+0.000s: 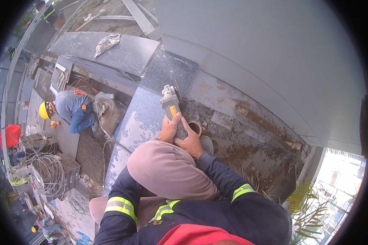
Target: The person positions a large stone slab on a curved surface, uses an angle grinder to cut the slab, and then wipes the surface with a cloth. The person handles the slab and tools while seated on the floor.
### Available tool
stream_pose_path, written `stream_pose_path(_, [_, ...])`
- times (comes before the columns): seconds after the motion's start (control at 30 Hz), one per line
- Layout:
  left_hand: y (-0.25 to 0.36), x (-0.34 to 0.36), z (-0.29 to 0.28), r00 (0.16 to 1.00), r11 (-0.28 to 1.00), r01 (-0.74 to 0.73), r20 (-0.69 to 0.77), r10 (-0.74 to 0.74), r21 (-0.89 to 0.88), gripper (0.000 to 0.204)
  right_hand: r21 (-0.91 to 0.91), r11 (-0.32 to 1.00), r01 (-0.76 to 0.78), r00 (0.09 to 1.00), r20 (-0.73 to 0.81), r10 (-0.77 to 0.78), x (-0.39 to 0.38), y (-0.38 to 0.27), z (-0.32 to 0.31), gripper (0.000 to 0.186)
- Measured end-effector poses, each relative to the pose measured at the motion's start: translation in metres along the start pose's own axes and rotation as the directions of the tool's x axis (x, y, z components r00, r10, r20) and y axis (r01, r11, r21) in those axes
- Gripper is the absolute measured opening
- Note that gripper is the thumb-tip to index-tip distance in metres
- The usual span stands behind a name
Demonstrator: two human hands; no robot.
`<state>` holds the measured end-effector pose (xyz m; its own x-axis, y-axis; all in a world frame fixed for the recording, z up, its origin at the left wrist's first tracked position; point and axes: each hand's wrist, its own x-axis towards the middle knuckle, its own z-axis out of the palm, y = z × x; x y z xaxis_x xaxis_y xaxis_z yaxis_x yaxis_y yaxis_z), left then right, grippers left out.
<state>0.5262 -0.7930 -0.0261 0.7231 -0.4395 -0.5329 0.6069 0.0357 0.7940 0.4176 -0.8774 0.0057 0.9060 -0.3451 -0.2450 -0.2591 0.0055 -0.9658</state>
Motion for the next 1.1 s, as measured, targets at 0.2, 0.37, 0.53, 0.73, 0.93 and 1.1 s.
stream_pose_path(0.2, [-0.005, -0.003, 0.000, 1.000, 1.000, 0.011, -0.005, -0.011, 0.019, 0.034, -0.044, 0.999, -0.014, 1.000, -0.012, 0.013, -0.007, 0.000, -0.001, 0.092])
stream_pose_path(0.37, [-0.007, -0.005, 0.000, 0.997, 0.998, 0.061, -0.040, -0.060, 0.010, 0.033, -0.065, 0.996, -0.061, 0.998, -0.002, 0.061, -0.011, -0.007, -0.003, 0.092])
stream_pose_path(0.53, [-0.012, -0.003, -0.001, 1.000, 1.000, 0.023, -0.012, -0.023, 0.018, 0.031, -0.117, 0.993, 0.001, 1.000, -0.029, -0.004, -0.013, -0.002, -0.004, 0.093])
stream_pose_path(0.73, [-0.016, 0.003, -0.010, 1.000, 1.000, 0.008, -0.005, -0.008, 0.024, 0.029, -0.094, 0.990, -0.108, 0.994, 0.018, 0.110, -0.014, -0.019, -0.006, 0.093])
stream_pose_path(0.93, [-0.003, -0.004, 0.007, 0.999, 0.999, 0.040, -0.007, -0.040, -0.013, 0.031, -0.111, 0.993, 0.035, 0.998, -0.054, -0.041, -0.012, 0.005, -0.008, 0.095])
stream_pose_path(1.1, [-0.003, -0.006, -0.001, 0.998, 0.998, 0.059, -0.028, -0.060, -0.006, 0.032, -0.097, 0.994, -0.047, 0.999, -0.015, 0.046, -0.013, -0.006, -0.006, 0.095])
